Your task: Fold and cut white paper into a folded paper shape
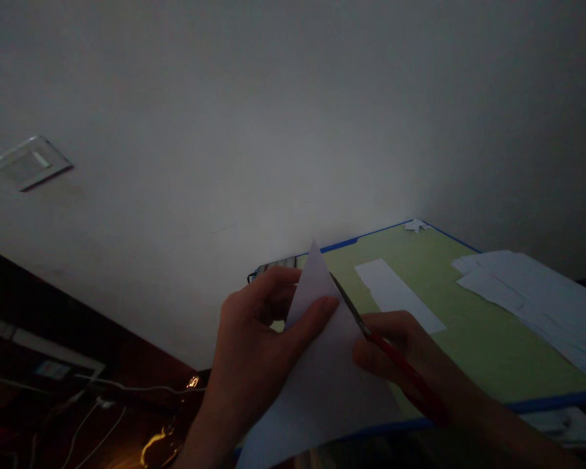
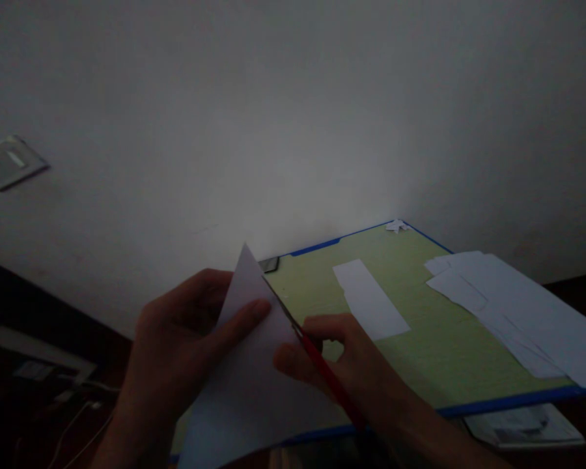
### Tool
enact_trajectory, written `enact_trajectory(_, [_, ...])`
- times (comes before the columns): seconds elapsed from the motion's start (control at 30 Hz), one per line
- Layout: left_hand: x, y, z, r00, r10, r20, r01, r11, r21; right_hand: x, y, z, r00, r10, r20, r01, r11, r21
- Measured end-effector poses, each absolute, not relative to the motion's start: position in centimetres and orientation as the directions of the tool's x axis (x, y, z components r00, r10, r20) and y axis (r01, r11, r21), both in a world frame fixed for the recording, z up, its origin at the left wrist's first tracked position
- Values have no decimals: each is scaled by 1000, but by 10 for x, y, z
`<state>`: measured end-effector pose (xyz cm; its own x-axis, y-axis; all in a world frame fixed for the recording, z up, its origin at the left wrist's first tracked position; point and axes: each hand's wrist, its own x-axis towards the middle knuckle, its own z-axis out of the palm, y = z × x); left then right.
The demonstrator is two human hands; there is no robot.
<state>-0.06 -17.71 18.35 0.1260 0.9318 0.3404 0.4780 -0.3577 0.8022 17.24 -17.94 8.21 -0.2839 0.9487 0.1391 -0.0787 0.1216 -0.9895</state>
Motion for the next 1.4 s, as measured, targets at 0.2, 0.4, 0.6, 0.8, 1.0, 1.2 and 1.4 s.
enact_trajectory(0.2, [-1,-177,183,129,937,325,474,-346,810,171,-181,86,-276,951,141,-87,121,-989])
enact_trajectory(0.4, [-1,-176,183,140,934,330,455,-357,816,173,-180,82,-305,946,114,-86,92,-992])
enact_trajectory(0.6, [0,-176,184,140,936,323,452,-351,820,173,-180,79,-305,946,107,-96,81,-992])
enact_trajectory(0.8, [0,-176,184,114,940,321,465,-336,819,173,-181,83,-293,949,118,-69,102,-992])
enact_trajectory(1.0, [-1,-176,184,106,934,341,477,-348,807,174,-180,80,-274,955,113,-45,105,-993])
enact_trajectory(1.2, [-1,-176,183,114,935,336,466,-349,813,171,-182,78,-286,951,119,-78,101,-992])
enact_trajectory(1.4, [-1,-176,182,99,937,334,484,-339,807,170,-183,81,-279,956,96,-73,78,-994])
